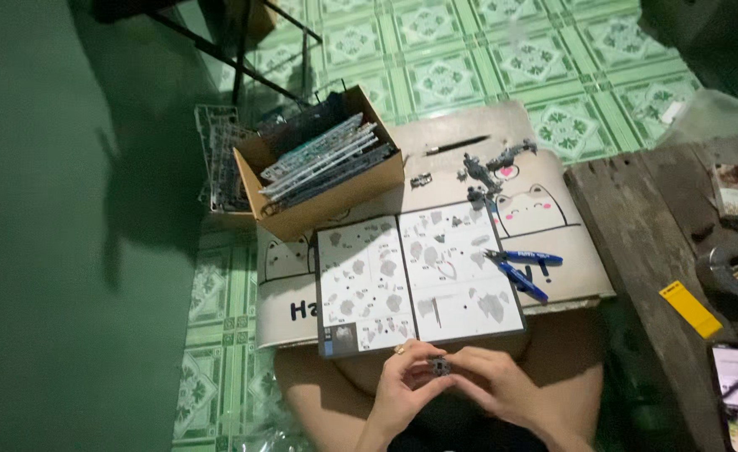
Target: The person assembles an action figure by hand following a printed instruction manual. The person snaps small plastic parts together, refers to the manual, and uses a pair of snips to remove a piece from a plastic sprue.
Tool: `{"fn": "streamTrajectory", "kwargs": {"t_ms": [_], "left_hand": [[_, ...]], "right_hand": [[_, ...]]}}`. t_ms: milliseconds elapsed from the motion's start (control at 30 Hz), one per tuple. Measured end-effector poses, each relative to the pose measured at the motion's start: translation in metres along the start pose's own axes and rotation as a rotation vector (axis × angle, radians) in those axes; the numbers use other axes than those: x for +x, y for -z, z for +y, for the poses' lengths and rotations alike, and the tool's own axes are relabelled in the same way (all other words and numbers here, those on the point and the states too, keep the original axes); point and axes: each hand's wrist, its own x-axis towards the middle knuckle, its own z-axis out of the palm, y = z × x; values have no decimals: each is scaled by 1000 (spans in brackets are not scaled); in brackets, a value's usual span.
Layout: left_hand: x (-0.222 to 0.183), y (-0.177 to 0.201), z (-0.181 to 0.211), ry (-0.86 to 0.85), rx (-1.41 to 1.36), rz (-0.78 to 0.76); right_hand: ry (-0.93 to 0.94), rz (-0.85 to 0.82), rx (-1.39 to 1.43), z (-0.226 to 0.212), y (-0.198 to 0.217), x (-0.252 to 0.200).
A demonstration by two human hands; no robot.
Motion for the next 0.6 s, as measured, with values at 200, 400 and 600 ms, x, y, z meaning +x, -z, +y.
{"fn": "streamTrajectory", "kwargs": {"t_ms": [200,400,600], "left_hand": [[57,19,21,-8,263,81],[116,43,0,-63,585,-40],[165,66,3,-305,879,-90]], "right_hand": [[-309,179,-797,28,63,56],[-535,39,-1088,67,102,55],[-510,127,-1244,87,123,63]]}}
